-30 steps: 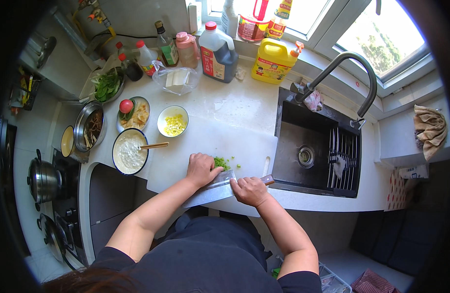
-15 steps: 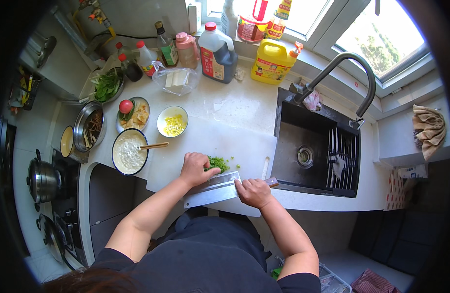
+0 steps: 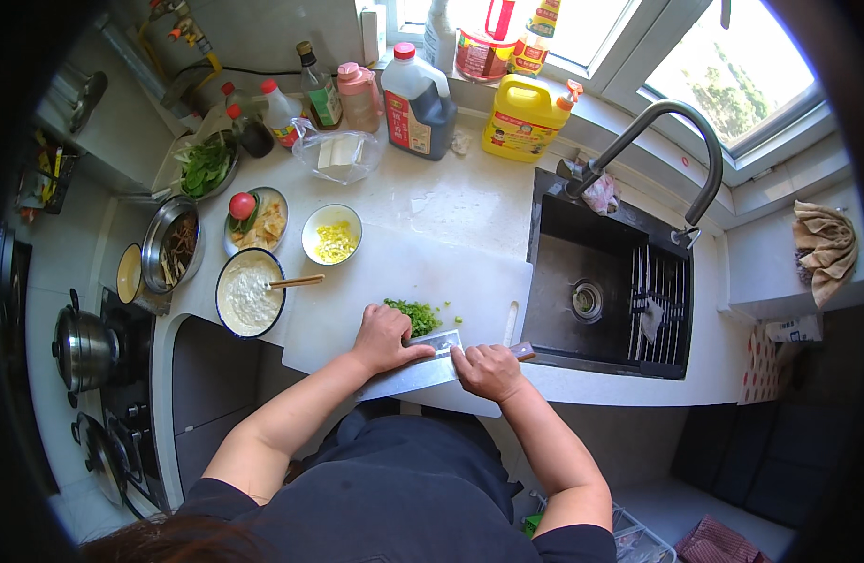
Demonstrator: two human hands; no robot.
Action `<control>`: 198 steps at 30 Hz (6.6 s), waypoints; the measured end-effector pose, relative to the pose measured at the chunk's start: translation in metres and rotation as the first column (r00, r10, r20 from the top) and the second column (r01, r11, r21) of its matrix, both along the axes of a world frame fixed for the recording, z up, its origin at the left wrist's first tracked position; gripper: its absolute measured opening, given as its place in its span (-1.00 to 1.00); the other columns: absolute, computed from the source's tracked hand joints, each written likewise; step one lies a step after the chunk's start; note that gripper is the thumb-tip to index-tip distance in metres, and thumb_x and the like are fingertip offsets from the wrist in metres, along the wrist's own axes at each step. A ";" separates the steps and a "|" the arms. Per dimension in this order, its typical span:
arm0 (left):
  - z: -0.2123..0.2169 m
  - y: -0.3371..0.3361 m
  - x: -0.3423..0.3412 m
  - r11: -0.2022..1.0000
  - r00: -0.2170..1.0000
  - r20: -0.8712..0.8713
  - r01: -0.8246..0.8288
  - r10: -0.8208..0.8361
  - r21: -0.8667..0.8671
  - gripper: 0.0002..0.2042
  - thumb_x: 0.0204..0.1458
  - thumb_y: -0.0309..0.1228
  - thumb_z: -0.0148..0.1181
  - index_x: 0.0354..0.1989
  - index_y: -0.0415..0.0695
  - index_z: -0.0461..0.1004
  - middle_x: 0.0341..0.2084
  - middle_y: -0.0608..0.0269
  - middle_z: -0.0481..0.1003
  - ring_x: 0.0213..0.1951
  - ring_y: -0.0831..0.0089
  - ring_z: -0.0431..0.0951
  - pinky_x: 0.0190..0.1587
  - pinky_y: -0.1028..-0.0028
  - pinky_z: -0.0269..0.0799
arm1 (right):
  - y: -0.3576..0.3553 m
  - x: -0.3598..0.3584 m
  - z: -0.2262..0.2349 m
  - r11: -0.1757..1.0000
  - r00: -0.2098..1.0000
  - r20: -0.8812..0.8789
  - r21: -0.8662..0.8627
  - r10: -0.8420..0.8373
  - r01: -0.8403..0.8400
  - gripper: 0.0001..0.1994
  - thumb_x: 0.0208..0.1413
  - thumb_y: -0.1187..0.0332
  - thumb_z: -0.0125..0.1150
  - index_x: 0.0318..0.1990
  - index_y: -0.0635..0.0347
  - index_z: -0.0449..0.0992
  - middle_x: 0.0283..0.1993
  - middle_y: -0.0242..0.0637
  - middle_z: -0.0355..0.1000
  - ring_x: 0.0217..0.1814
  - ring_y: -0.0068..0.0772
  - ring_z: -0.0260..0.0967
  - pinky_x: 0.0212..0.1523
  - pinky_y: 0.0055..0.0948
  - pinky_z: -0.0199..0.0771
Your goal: The person picks through green vegetables in a bowl, washes them under a kitchen faucet, and chops them into small pieces with a cleaver on a cutting board.
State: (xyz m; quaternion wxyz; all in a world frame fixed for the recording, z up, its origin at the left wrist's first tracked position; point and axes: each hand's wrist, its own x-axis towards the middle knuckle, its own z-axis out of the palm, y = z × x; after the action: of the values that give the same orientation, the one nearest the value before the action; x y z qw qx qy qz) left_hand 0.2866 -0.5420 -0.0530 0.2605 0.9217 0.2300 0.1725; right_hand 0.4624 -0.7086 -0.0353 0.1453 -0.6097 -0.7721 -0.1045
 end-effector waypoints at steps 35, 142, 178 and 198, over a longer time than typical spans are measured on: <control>-0.041 -0.026 0.069 0.986 0.990 0.135 0.021 -0.044 0.168 -0.89 -0.18 -0.40 0.28 -0.42 -0.01 0.55 -0.53 0.36 0.44 -0.30 0.32 0.42 -0.11 0.25 0.18 | -0.058 -0.016 -0.011 0.538 -0.082 -0.708 -0.602 -0.701 0.590 -0.88 -0.08 0.42 0.17 -0.49 0.30 0.51 -0.72 -0.31 0.27 -0.65 -0.60 0.18 -0.55 -0.50 0.26; -0.059 -0.012 -0.076 0.880 0.891 0.025 -0.442 0.453 -0.175 -0.88 -0.26 -0.50 0.24 -0.46 -0.12 0.57 -0.49 0.04 0.54 -0.49 0.03 0.54 -0.46 0.23 0.48 | 0.025 -0.093 0.003 0.757 0.812 -0.309 -0.612 -0.495 0.229 -0.94 -0.01 0.40 0.10 -0.36 0.11 0.43 -0.52 -0.14 0.41 -0.50 -0.03 0.43 -0.51 -0.09 0.45; -0.062 -0.011 -0.075 0.886 0.877 0.129 -0.453 0.463 -0.098 -0.86 -0.21 -0.52 0.19 -0.42 -0.07 0.55 -0.50 0.16 0.51 -0.53 0.10 0.52 -0.53 0.23 0.46 | 0.019 -0.073 0.017 0.691 0.812 -0.287 -0.699 -0.508 0.185 -0.90 0.00 0.35 0.09 -0.32 0.07 0.48 -0.46 -0.12 0.46 -0.47 0.01 0.45 -0.43 -0.06 0.49; -0.056 -0.008 -0.068 0.851 0.840 0.144 -0.505 0.522 -0.142 -0.97 -0.21 -0.49 0.27 -0.56 -0.06 0.55 -0.56 0.25 0.51 -0.57 0.21 0.53 -0.54 0.32 0.45 | 0.025 -0.079 0.012 0.660 0.734 -0.320 -0.716 -0.599 0.226 -0.87 -0.01 0.35 0.10 -0.31 0.10 0.52 -0.44 -0.06 0.46 -0.42 0.07 0.44 -0.36 -0.03 0.47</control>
State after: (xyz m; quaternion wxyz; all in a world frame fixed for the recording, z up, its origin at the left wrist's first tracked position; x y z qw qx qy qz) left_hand 0.2190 -0.5501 -0.1087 0.2693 0.7931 0.4527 0.3058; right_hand 0.3834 -0.6835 -0.0237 0.1091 -0.7906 -0.5205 0.3035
